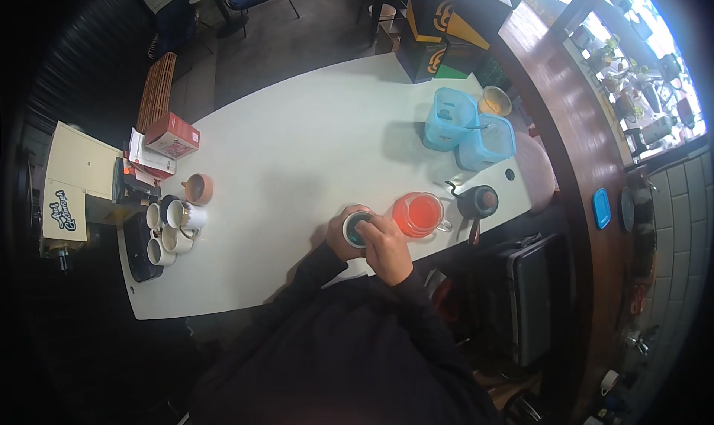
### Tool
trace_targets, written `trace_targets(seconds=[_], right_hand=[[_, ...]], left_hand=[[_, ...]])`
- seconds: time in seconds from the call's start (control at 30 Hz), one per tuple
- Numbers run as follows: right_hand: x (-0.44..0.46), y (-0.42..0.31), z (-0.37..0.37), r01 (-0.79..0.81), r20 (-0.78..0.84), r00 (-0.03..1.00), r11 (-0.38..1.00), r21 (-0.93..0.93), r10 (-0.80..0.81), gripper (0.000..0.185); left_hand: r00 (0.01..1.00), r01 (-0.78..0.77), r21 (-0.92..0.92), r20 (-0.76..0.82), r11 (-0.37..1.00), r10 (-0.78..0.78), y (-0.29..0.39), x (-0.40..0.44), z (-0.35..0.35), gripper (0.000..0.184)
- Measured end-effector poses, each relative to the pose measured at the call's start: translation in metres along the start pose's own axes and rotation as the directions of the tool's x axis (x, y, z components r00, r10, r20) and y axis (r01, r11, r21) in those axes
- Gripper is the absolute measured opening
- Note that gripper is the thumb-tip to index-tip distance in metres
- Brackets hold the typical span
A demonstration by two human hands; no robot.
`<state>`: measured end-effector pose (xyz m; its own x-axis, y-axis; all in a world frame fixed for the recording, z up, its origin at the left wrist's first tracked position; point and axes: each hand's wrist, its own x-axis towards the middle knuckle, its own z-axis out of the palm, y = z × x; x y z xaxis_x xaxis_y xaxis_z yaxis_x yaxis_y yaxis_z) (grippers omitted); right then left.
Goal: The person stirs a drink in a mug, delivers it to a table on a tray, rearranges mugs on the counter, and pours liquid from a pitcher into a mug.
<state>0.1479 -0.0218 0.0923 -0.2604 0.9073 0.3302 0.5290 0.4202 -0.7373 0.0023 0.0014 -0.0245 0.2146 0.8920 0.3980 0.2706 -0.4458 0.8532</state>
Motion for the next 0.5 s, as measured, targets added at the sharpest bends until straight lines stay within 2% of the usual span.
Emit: trace_targets(seconds=[0.3, 0.5], right_hand=[[-0.002, -0.002, -0.014, 0.015, 0.094, 0.996, 0.999, -0.050, -0.011, 0.017], [0.001, 0.003, -0.019, -0.014, 0.049, 0.999, 0.992, -0.122, 0.021, 0.012]], left_hand=[[0.999, 0.041, -0.131, 0.025, 0.991, -0.038, 0.009, 0.004, -0.005, 0.075], [0.999, 0.034, -0.075, -0.038, 0.997, -0.037, 0.013, 0.004, 0.000, 0.074]])
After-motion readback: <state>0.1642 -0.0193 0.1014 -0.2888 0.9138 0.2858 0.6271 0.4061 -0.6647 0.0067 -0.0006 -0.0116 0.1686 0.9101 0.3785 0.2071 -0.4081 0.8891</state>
